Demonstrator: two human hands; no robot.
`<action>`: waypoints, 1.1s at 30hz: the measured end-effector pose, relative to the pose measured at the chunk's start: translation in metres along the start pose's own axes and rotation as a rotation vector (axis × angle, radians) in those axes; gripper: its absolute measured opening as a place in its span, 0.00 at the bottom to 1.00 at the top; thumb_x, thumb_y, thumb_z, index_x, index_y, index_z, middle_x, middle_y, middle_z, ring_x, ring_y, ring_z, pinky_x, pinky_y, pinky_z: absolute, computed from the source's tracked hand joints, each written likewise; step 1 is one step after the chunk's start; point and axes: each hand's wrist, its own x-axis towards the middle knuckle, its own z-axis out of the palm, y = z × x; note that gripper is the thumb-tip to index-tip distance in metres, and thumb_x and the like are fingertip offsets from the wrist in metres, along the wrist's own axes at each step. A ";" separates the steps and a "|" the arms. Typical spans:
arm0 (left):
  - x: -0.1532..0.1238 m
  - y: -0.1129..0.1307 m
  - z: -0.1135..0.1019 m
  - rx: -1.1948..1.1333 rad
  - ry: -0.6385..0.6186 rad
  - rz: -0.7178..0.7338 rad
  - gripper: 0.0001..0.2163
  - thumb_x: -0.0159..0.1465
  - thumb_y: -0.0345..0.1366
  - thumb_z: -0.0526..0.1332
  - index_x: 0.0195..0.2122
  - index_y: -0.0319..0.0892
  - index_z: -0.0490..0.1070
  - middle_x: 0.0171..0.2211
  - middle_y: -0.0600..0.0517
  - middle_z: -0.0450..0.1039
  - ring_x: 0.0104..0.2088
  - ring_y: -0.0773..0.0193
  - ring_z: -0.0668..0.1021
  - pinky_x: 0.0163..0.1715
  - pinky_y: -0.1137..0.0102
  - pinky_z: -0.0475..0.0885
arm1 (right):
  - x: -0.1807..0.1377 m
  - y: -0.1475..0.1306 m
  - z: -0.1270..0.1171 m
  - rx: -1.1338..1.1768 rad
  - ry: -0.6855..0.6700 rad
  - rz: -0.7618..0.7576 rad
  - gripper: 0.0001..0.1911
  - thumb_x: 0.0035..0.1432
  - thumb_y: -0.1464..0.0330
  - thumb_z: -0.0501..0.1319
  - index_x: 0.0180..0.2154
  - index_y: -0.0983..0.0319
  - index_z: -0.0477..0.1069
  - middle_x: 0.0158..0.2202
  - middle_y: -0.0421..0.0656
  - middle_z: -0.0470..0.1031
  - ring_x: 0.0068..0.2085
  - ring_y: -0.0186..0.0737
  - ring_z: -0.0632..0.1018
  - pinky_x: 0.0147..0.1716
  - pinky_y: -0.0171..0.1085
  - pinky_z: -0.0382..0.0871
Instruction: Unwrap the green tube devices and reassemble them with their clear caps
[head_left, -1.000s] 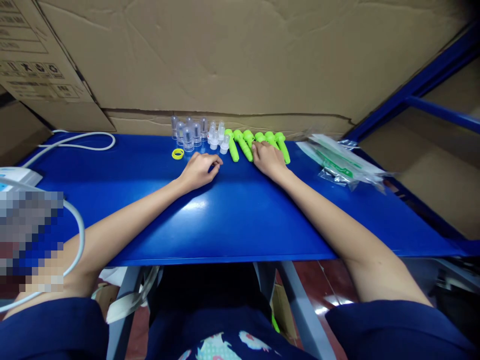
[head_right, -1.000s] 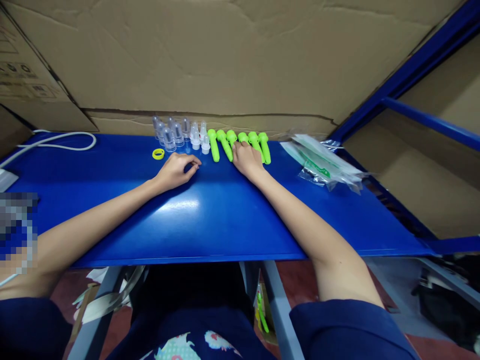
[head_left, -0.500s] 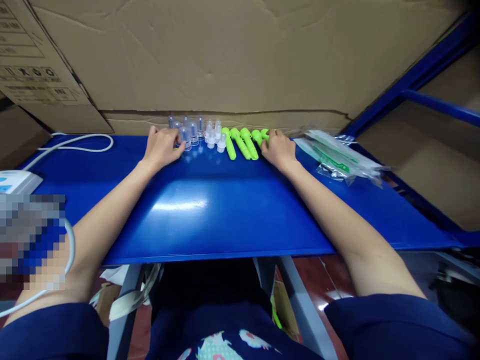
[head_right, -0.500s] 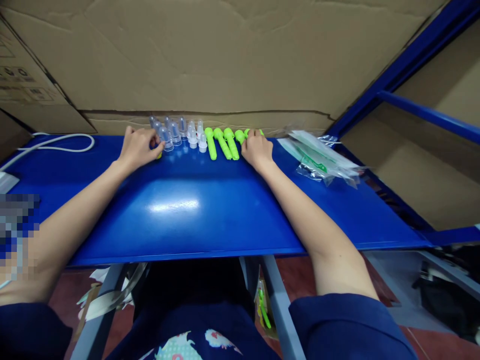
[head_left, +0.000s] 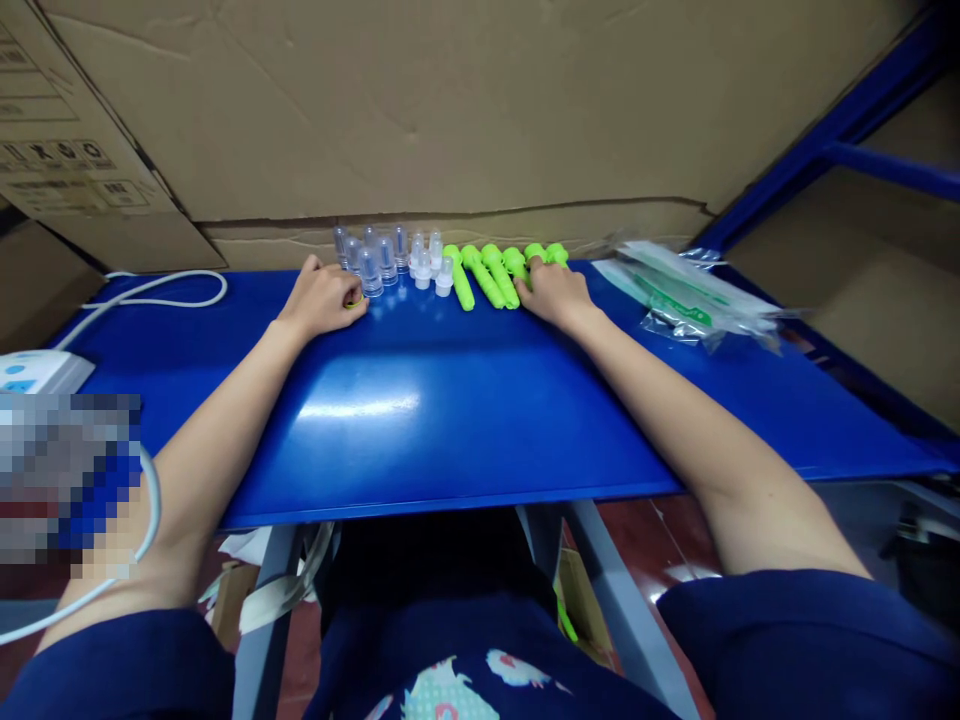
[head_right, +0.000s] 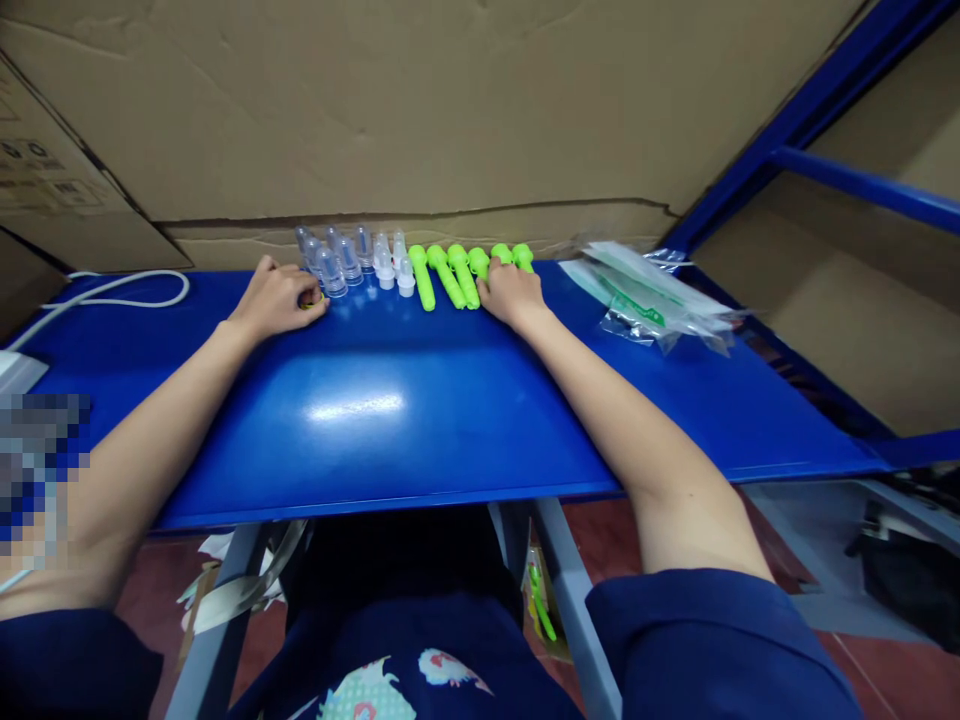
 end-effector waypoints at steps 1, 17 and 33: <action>0.000 0.001 -0.001 0.009 -0.005 -0.001 0.11 0.61 0.40 0.61 0.23 0.44 0.67 0.26 0.50 0.75 0.38 0.50 0.80 0.56 0.48 0.65 | 0.000 0.000 0.000 0.004 -0.001 0.001 0.25 0.72 0.62 0.51 0.61 0.73 0.67 0.52 0.67 0.77 0.54 0.70 0.79 0.50 0.58 0.72; 0.005 0.016 0.002 -0.009 0.043 0.040 0.14 0.69 0.46 0.55 0.31 0.45 0.69 0.33 0.45 0.76 0.42 0.48 0.79 0.56 0.48 0.68 | -0.004 -0.005 -0.011 0.096 0.100 0.044 0.25 0.74 0.62 0.49 0.64 0.71 0.62 0.56 0.67 0.76 0.55 0.70 0.78 0.51 0.58 0.70; 0.012 0.038 0.018 -0.190 0.260 -0.047 0.16 0.76 0.47 0.49 0.42 0.43 0.69 0.42 0.43 0.77 0.46 0.53 0.78 0.51 0.59 0.71 | -0.039 -0.043 -0.038 0.206 0.249 -0.154 0.31 0.76 0.60 0.44 0.72 0.67 0.51 0.56 0.56 0.78 0.53 0.54 0.79 0.51 0.46 0.72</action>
